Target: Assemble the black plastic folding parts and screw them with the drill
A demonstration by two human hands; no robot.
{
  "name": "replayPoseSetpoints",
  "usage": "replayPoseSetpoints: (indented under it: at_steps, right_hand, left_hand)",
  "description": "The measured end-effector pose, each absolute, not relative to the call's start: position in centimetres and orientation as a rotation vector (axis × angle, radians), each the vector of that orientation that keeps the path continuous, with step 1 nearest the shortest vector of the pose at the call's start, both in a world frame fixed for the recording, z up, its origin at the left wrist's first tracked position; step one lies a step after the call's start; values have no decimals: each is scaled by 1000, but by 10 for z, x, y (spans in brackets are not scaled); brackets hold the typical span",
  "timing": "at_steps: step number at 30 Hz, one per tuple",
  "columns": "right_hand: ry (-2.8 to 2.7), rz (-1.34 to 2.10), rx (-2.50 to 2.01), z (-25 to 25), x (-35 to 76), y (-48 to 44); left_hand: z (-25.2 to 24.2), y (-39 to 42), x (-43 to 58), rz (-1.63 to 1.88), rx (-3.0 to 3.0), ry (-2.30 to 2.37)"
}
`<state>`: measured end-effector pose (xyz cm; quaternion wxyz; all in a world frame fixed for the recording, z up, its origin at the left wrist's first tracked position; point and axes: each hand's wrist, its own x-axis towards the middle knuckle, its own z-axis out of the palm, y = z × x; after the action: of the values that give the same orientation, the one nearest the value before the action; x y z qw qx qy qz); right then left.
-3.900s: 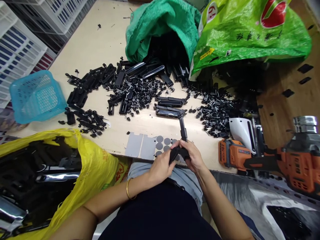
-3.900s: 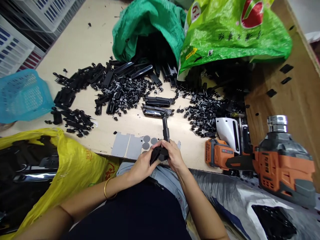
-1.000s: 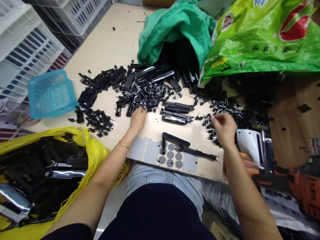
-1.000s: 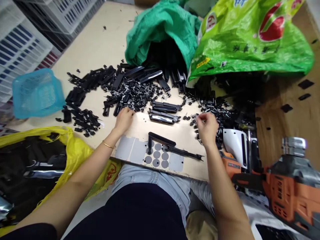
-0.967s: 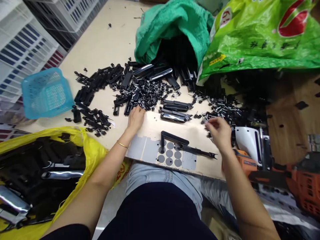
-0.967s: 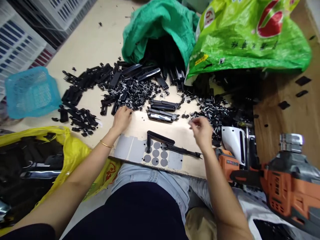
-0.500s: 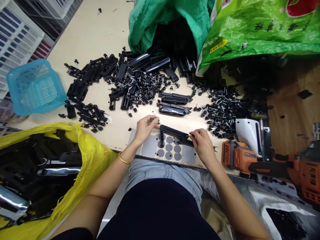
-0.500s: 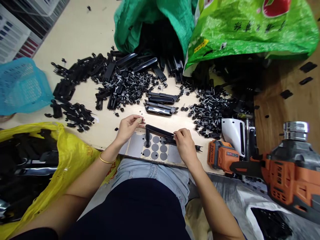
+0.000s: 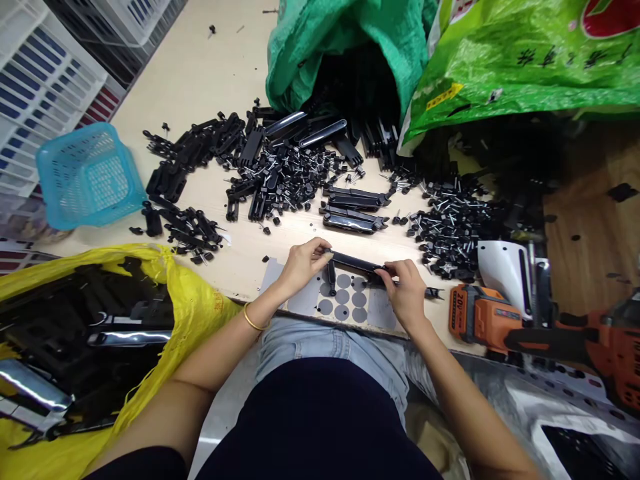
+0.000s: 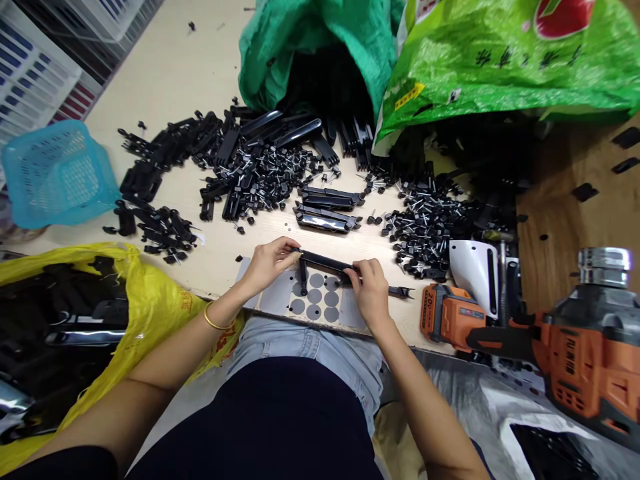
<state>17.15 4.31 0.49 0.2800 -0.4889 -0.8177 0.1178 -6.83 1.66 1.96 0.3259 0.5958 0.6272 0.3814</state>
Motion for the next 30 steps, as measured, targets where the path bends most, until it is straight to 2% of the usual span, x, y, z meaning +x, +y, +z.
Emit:
replayPoseSetpoints:
  at_steps: [6, 14, 19, 22, 26, 30]
  right_hand:
    - [-2134, 339, -1299, 2, 172, 36]
    - [-2159, 487, -1305, -2, 178, 43]
    - [-2385, 307, -1387, 21, 184, 39]
    - [-2453, 213, -1266, 38, 168, 37]
    - [-2723, 341, -911, 31, 126, 36]
    - [-2865, 373, -820, 4, 107, 40]
  left_hand:
    - [23, 11, -75, 816, 1982, 1625]
    - [1, 15, -65, 811, 1997, 1509]
    - [-7, 6, -65, 837, 1969, 1446]
    - [-2, -13, -61, 869, 1759, 1687]
    - [1, -32, -31, 530, 1415, 1862]
    - [1, -29, -20, 234, 1412, 1908]
